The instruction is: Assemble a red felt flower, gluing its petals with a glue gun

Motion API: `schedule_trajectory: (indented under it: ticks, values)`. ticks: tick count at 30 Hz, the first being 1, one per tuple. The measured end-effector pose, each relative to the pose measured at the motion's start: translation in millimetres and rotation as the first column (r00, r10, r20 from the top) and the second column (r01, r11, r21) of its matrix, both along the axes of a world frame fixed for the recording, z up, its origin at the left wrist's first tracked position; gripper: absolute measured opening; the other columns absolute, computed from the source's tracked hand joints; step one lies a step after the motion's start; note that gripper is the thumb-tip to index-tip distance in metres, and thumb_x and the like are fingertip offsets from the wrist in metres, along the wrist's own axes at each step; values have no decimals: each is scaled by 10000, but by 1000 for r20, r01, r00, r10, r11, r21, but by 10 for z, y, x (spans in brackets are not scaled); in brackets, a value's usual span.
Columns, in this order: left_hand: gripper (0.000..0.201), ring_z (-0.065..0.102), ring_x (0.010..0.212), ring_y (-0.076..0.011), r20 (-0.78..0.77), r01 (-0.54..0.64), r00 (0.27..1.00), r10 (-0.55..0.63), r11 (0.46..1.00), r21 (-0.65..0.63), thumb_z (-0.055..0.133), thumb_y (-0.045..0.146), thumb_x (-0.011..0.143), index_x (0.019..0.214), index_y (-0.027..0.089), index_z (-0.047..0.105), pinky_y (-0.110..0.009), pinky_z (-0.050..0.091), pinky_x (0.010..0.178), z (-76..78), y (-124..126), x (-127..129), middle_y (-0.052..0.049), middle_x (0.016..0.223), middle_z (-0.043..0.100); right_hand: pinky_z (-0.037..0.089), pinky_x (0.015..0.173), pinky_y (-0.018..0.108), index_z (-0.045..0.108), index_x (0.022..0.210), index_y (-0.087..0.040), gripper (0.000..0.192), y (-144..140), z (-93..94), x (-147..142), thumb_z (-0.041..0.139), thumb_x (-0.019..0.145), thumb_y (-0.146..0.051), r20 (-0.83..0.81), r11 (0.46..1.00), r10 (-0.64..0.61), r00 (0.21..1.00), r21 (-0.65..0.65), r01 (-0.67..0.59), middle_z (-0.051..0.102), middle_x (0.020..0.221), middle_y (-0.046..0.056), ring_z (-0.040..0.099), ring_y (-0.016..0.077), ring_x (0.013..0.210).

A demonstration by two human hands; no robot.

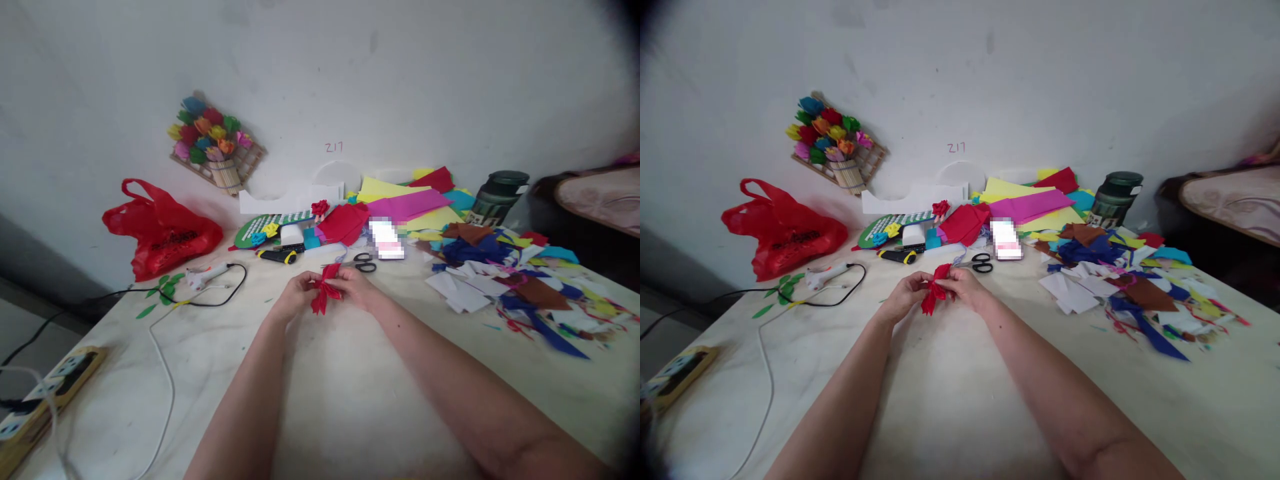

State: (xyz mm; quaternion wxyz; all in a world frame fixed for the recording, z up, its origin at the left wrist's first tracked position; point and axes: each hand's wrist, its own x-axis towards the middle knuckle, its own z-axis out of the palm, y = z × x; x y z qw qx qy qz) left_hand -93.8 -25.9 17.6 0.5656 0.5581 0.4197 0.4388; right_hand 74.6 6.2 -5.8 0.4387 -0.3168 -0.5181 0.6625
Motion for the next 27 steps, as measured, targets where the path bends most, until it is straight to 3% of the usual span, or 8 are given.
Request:
schedule_trajectory:
  ticks: [6, 10, 13, 16, 19, 22, 25, 27]
  values:
    - [219, 570, 562, -122, -28, -21, 999, 23, 999, 37, 680, 191, 619, 808, 127, 591, -237, 428, 536, 24, -21, 41, -21, 665, 624, 322, 484, 235, 631, 686, -159, 353, -7, 56, -47, 781, 531, -438, 31, 985, -152, 988, 82, 149, 573, 553, -32, 460, 96, 501]
    - [173, 557, 539, -106, -11, -47, 999, 48, 998, 40, 664, 162, 598, 751, 127, 593, -229, 420, 532, 22, -23, 45, -20, 655, 632, 418, 620, 287, 627, 728, -181, 336, 7, 25, -86, 733, 590, -469, 72, 941, -241, 968, 260, 215, 630, 664, 3, 556, 154, 644]
    - [157, 560, 519, -113, 19, -43, 999, 43, 999, 15, 656, 177, 599, 733, 131, 586, -235, 416, 520, 9, -23, 44, -20, 625, 631, 419, 668, 314, 609, 747, -198, 241, -18, 9, -91, 646, 712, -433, 195, 848, -359, 913, 476, 232, 636, 690, 28, 566, 181, 670]
    - [159, 555, 492, -114, 67, -41, 997, 42, 999, -17, 644, 169, 582, 717, 139, 566, -242, 419, 514, -12, -14, 54, -13, 596, 626, 399, 692, 331, 594, 755, -202, 172, -92, 32, -87, 557, 796, -365, 325, 705, -534, 781, 681, 198, 631, 703, 63, 558, 203, 689]
    - [177, 557, 493, -117, 106, -48, 993, 51, 999, -24, 641, 154, 560, 715, 145, 556, -247, 427, 523, -34, 2, 73, -7, 584, 621, 393, 728, 340, 591, 778, -198, 164, -149, 51, -89, 512, 828, -333, 362, 626, -613, 702, 765, 152, 645, 779, 101, 565, 223, 751]
    - [190, 554, 507, -112, 109, -69, 992, 68, 998, 5, 647, 156, 563, 735, 144, 568, -241, 425, 529, -45, 13, 80, -7, 603, 620, 405, 725, 329, 591, 775, -207, 186, -118, 23, -91, 551, 808, -386, 326, 679, -575, 750, 701, 216, 641, 767, 85, 568, 216, 751]
    - [226, 577, 564, -125, 70, -61, 996, 60, 998, 13, 655, 175, 583, 799, 133, 603, -244, 439, 552, -41, 9, 58, -30, 690, 647, 428, 671, 306, 589, 763, -215, 273, -32, -15, -86, 629, 729, -482, 177, 837, -404, 897, 467, 285, 626, 697, 28, 557, 179, 676]
    - [270, 598, 615, -141, 60, -32, 998, 33, 999, -6, 644, 204, 617, 876, 132, 626, -250, 452, 567, -32, -1, 33, -48, 768, 664, 427, 625, 287, 593, 750, -208, 341, 7, -14, -78, 692, 648, -517, 54, 914, -314, 948, 289, 287, 614, 660, -1, 540, 156, 637]
